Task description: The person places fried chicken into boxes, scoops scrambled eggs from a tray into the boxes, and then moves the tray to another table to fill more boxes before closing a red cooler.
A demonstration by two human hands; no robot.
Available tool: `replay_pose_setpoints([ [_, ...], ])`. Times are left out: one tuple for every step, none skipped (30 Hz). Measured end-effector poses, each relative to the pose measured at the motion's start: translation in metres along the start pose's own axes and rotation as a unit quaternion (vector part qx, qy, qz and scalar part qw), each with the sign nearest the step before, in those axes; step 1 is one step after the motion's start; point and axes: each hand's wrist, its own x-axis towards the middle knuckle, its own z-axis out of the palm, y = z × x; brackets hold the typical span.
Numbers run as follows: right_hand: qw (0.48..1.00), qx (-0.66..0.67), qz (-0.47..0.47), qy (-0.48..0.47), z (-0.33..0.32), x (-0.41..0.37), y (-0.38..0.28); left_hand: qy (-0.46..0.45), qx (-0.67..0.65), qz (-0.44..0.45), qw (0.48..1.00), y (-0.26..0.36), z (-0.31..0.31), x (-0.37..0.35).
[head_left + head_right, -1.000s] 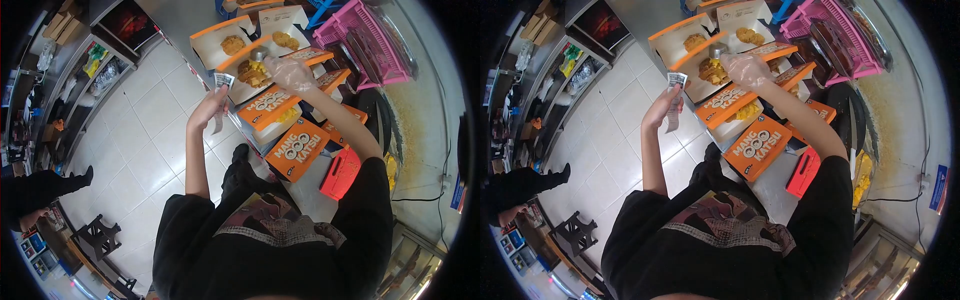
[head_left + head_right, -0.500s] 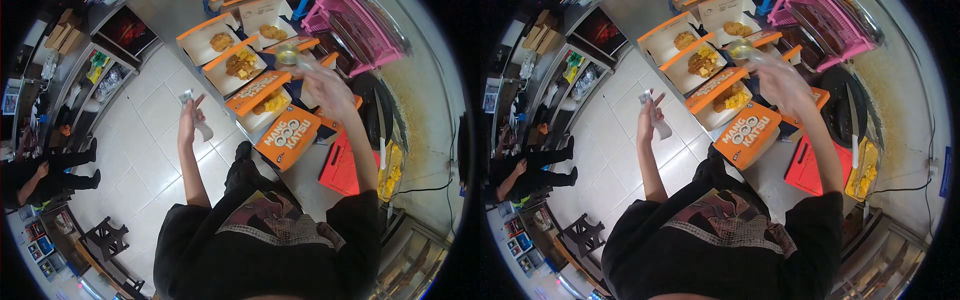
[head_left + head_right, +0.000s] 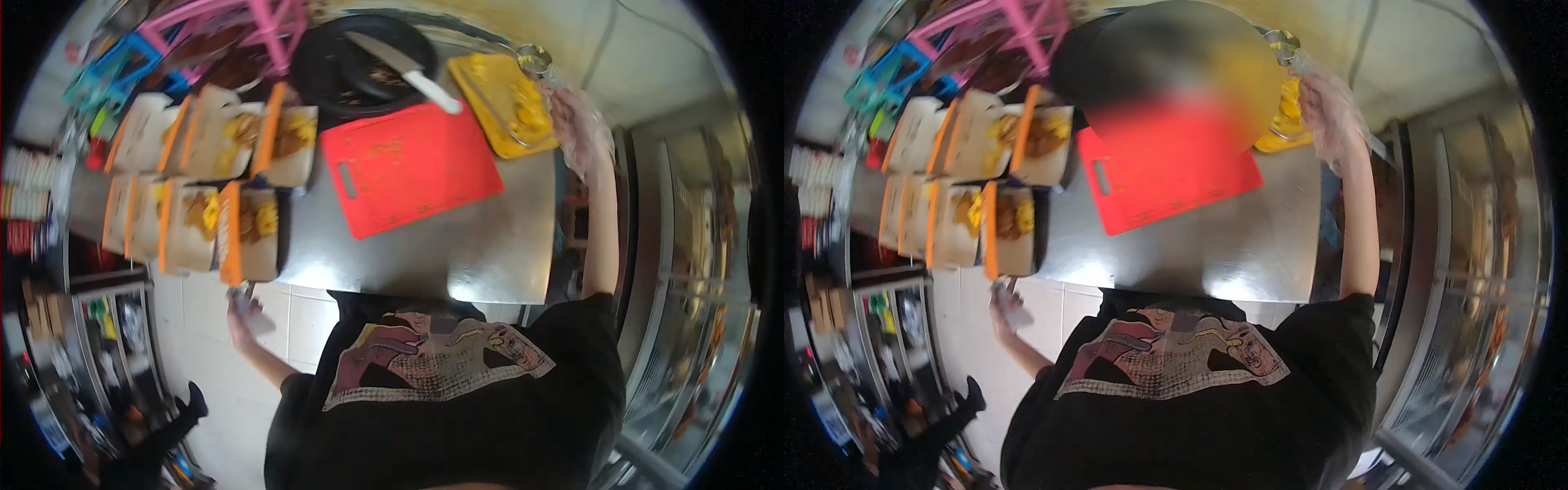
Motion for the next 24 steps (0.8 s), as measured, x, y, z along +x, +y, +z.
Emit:
replay_pose_setpoints([
  [1.0,0.006,0.002,0.021,-0.029,0.002,0.003,-0.072,-0.054,0.019,0.996,0.007,-0.003,-0.015],
  [1.0,-0.022,0.013,0.016,-0.061,0.013,0.015,-0.136,-0.114,0.035,0.984,0.009,-0.006,-0.03],
  [0.998,-0.053,0.021,0.007,-0.091,0.026,0.024,-0.037,-0.075,0.081,0.993,0.011,-0.012,-0.044],
  [0.998,-0.052,0.016,0.012,-0.124,0.048,0.043,0.063,-0.04,0.134,0.988,0.013,-0.018,-0.052],
  [0.978,-0.179,-0.107,0.002,-0.154,0.074,0.074,0.115,-0.043,0.142,0.982,0.021,-0.035,-0.053],
  [0.957,-0.24,-0.164,-0.001,-0.173,0.088,0.095,0.166,-0.045,0.147,0.974,0.037,-0.042,-0.06],
  [0.929,-0.298,-0.221,0.004,-0.192,0.102,0.115,0.193,0.034,0.188,0.962,0.055,-0.012,-0.074],
  [0.831,-0.45,-0.328,0.001,-0.204,0.114,0.135,0.219,0.113,0.227,0.942,0.075,0.04,-0.101],
  [0.695,-0.584,-0.418,-0.005,-0.215,0.122,0.143,0.227,0.131,0.242,0.934,0.093,0.107,-0.122],
  [0.697,-0.584,-0.416,-0.002,-0.208,0.119,0.136,0.185,0.142,0.256,0.938,0.101,0.161,-0.126],
  [0.705,-0.651,-0.281,-0.009,-0.177,0.107,0.118,0.144,0.152,0.268,0.94,0.104,0.208,-0.126],
  [0.697,-0.703,-0.141,-0.017,-0.153,0.107,0.11,0.053,0.225,0.256,0.939,0.106,0.248,-0.122],
  [0.699,-0.701,-0.141,-0.02,-0.144,0.118,0.112,-0.067,0.236,0.24,0.939,0.102,0.292,-0.118],
  [0.698,-0.675,-0.239,-0.01,-0.139,0.127,0.117,-0.157,0.222,0.201,0.941,0.09,0.335,-0.111],
  [0.691,-0.642,-0.333,0.002,-0.133,0.135,0.121,-0.29,0.208,0.14,0.924,0.08,0.377,-0.105],
  [0.693,-0.64,-0.331,0.001,-0.122,0.143,0.121,-0.36,0.16,0.054,0.917,0.06,0.414,-0.097],
  [0.677,-0.666,-0.314,0.012,-0.108,0.153,0.117,-0.447,0.123,-0.001,0.886,0.041,0.45,-0.096],
  [0.659,-0.69,-0.297,0.022,-0.098,0.165,0.113,-0.492,0.086,-0.085,0.862,0.01,0.478,-0.079],
  [0.66,-0.689,-0.298,0.022,-0.092,0.18,0.115,-0.515,0.034,-0.18,0.838,-0.022,0.504,-0.063],
  [0.647,-0.702,-0.298,0.018,-0.086,0.196,0.121,-0.478,0.002,-0.267,0.837,-0.048,0.528,-0.056],
  [0.634,-0.714,-0.297,0.013,-0.082,0.207,0.125,-0.456,-0.009,-0.294,0.84,-0.066,0.549,-0.054],
  [0.634,-0.714,-0.297,0.009,-0.078,0.21,0.127,-0.424,-0.011,-0.322,0.847,-0.091,0.565,-0.045],
  [0.62,-0.714,-0.324,-0.025,-0.074,0.208,0.129,-0.392,-0.012,-0.349,0.851,-0.11,0.577,-0.038],
  [0.604,-0.714,-0.351,-0.06,-0.071,0.207,0.129,-0.391,-0.015,-0.349,0.852,-0.112,0.586,-0.042],
])
